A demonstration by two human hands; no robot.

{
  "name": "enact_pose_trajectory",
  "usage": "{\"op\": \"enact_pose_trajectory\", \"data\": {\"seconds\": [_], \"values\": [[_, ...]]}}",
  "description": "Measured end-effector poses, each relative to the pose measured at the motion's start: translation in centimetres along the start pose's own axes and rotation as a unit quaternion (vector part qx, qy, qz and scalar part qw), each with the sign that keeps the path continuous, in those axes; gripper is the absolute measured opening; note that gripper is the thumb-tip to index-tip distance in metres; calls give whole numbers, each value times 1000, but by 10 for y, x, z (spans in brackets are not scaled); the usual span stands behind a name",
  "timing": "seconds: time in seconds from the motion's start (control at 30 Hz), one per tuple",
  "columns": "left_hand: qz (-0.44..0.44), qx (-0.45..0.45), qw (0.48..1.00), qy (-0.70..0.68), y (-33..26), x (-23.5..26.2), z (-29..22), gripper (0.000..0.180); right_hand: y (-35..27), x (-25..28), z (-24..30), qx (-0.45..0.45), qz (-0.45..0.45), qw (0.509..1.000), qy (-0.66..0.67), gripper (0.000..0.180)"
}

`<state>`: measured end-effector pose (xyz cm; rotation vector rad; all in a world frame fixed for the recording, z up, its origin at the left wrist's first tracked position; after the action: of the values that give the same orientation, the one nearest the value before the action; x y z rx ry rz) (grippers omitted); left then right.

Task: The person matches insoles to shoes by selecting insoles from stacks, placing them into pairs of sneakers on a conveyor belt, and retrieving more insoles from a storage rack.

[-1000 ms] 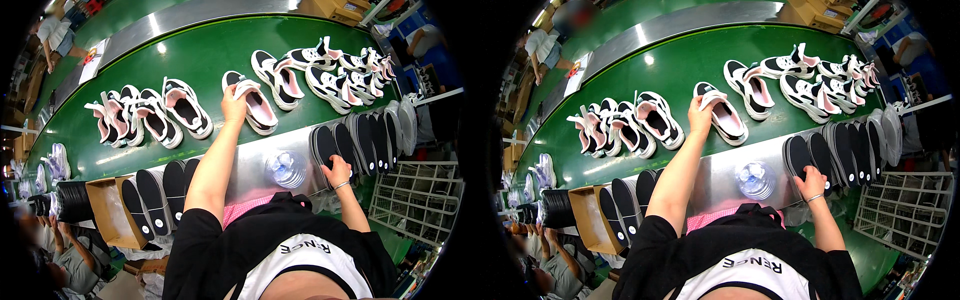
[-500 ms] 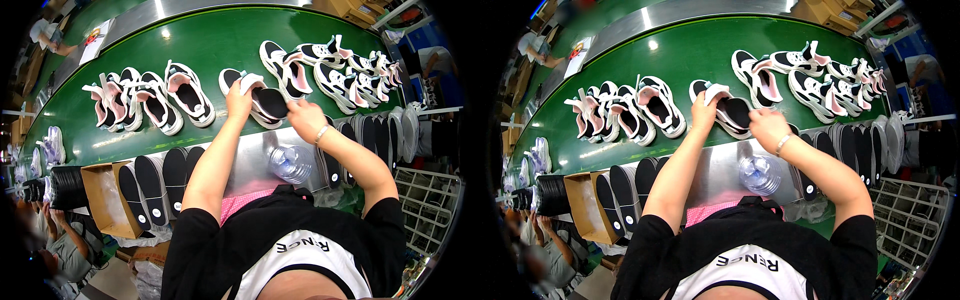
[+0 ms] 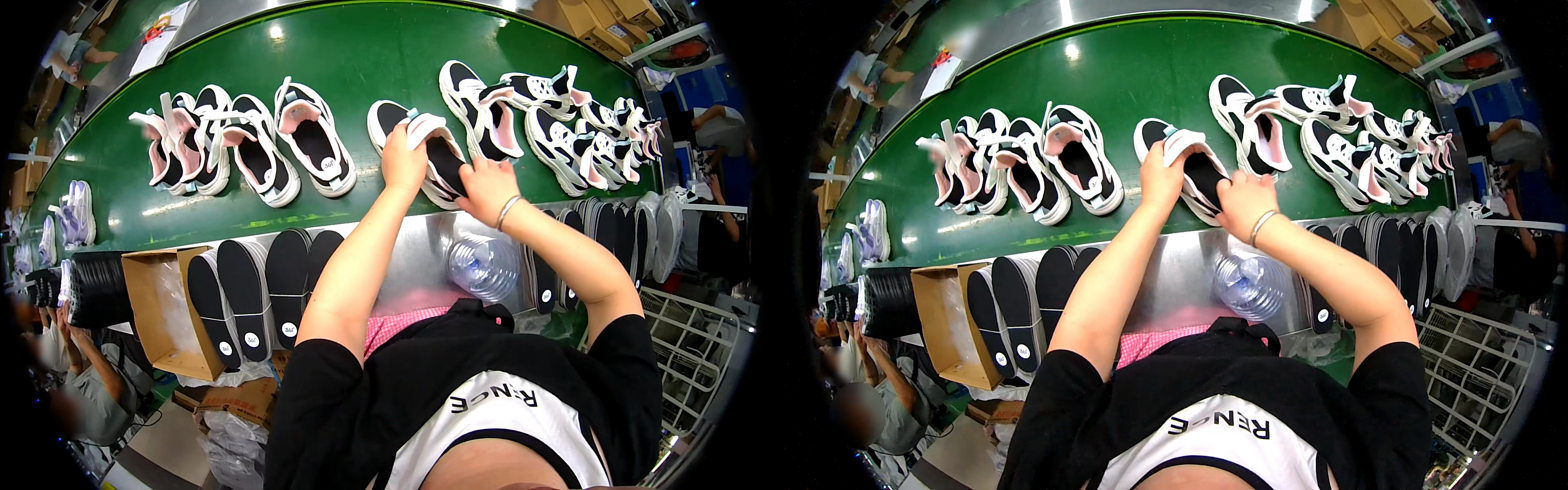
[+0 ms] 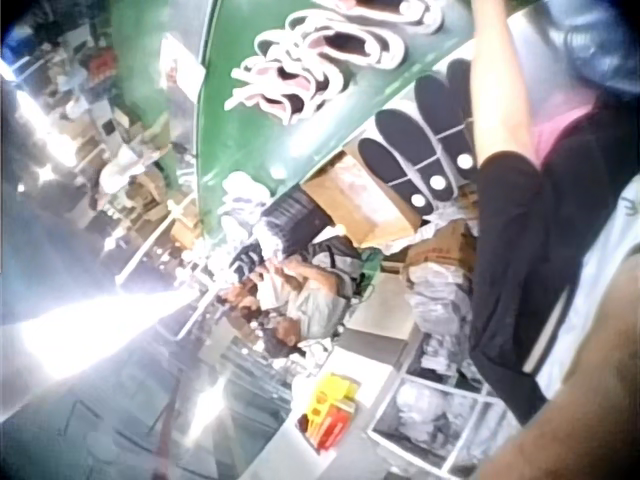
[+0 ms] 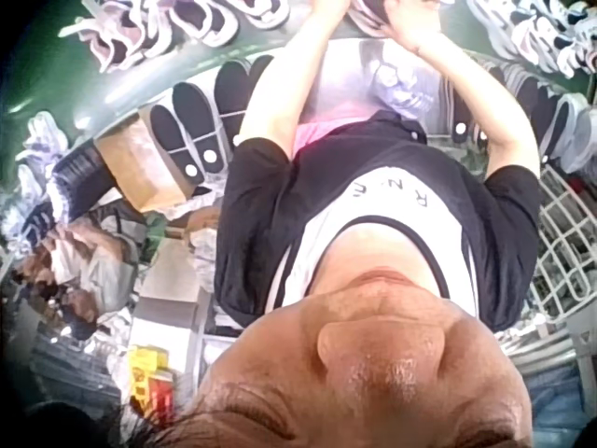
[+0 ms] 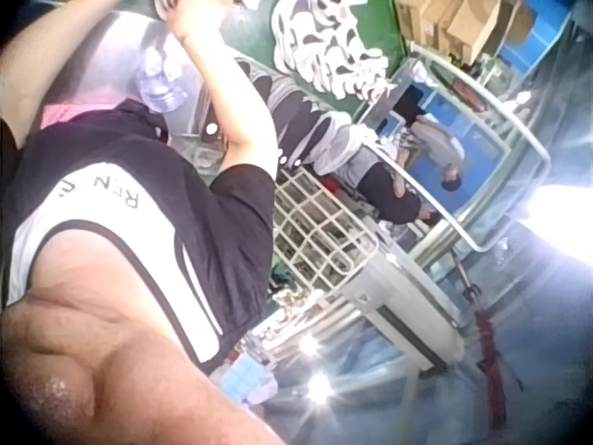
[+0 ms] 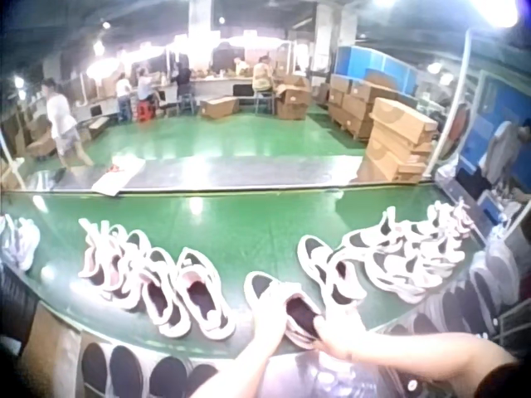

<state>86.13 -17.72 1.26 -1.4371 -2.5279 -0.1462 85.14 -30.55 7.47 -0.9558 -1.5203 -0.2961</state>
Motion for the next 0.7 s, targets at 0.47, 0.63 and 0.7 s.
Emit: {"op": "enact_pose_trajectory", "data": {"seconds": [0.47, 0.63, 0.7], "values": [[85, 85, 981, -150, -12, -7, 15, 42, 48, -23, 33, 114, -24, 991, 62, 25], [17, 64, 998, 4, -17, -5, 18, 38, 69, -54, 29, 85, 137, 987, 10, 44], [15, 81, 997, 0, -18, 0, 21, 32, 66, -57, 36, 95, 238, 967, 4, 46]]}}
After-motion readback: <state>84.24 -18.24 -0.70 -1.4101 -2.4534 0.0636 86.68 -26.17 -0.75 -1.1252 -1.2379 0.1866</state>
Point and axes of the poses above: each hand's wrist, its own y-axis towards the middle knuckle, its own x-axis out of the back of the hand, z = x × y, the point moved 8 cm from there along y, towards the middle knuckle, and after that the axes turned 7 degrees about -y, right-handed, at the moved point
